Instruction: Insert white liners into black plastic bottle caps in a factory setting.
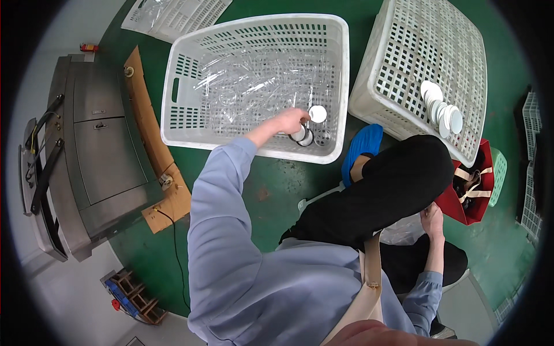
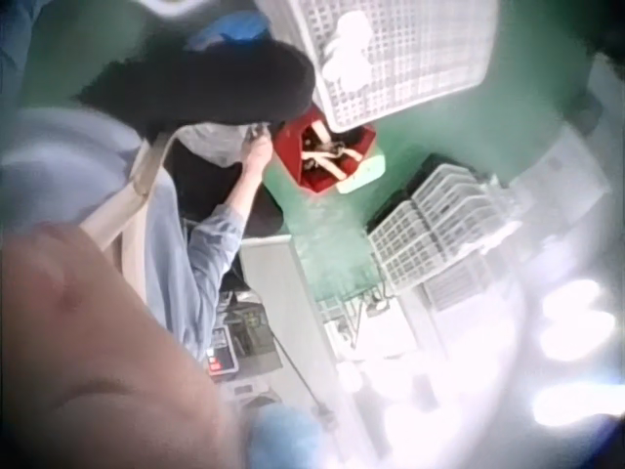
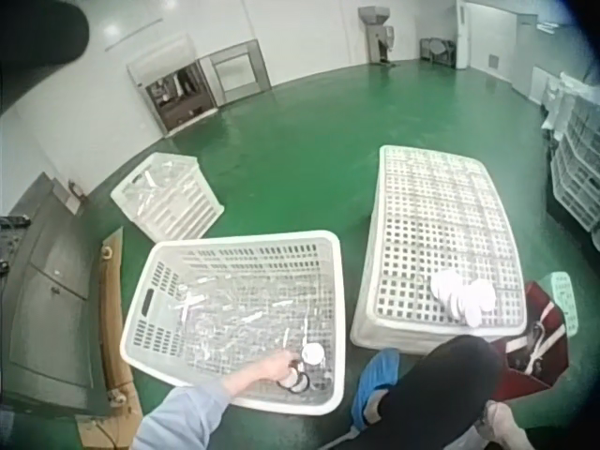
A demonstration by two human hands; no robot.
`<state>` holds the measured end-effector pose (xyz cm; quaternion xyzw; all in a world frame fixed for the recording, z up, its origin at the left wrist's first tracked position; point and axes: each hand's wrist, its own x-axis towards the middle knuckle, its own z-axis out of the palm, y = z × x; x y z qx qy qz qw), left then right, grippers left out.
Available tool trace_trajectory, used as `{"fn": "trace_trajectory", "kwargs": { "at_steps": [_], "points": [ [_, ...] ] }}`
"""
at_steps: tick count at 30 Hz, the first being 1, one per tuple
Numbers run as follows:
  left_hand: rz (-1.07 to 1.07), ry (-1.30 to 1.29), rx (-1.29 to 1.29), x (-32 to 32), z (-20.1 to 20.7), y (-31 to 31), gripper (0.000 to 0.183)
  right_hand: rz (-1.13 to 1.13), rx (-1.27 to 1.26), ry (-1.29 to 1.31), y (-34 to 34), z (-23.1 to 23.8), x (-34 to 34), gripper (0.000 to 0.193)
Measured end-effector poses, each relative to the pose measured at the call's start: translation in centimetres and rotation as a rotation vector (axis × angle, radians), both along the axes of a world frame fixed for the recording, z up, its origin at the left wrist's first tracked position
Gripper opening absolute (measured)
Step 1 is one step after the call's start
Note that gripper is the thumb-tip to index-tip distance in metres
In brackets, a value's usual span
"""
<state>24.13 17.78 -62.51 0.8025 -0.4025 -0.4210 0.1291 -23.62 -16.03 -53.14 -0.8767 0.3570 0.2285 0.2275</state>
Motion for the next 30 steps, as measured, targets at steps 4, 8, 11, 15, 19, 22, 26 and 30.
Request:
{"fn": "trace_trajectory", "kwargs": {
  "at_steps": [4,8,11,15,19,22,26,30],
  "points": [
    [-0.051,-0.005,0.049,-0.1,-0.1,0.5,0.049,0.048,-0.046,-0.044,-0.9,-1.2,-1.3,0.016],
    [0.062,0.008,0.004,1.0,-1.0,1.0,0.042,0.061,-0.09,-0.272,-2.0,-0.4,-0.7,0.02],
    [0.18,0.123,-0.045,1.1,-1.8,1.6,0.036,0.036,-0.184,-0.445,-4.8,1.2,-0.2,0.022],
    [0.306,0.35,-0.098,0.3,-1.2,1.3,0.028,-0.005,-0.24,-0.486,-8.3,3.6,0.9,0.02],
    [0.384,0.435,-0.032,-0.3,-0.2,-0.1,0.028,-0.025,-0.261,-0.424,-10.0,3.5,0.3,0.019],
    [0.491,0.562,-0.105,-0.8,-0.1,0.0,0.028,-0.043,-0.209,-0.425,-9.2,3.3,0.1,0.018],
    [0.534,0.621,-0.103,-1.8,0.2,-0.6,0.023,0.065,-0.288,-0.404,-9.0,2.5,-1.0,0.019],
    [0.493,0.574,-0.138,-2.0,-0.5,0.3,0.021,0.003,-0.26,-0.462,-9.0,2.9,-0.2,0.018]
  ]
}}
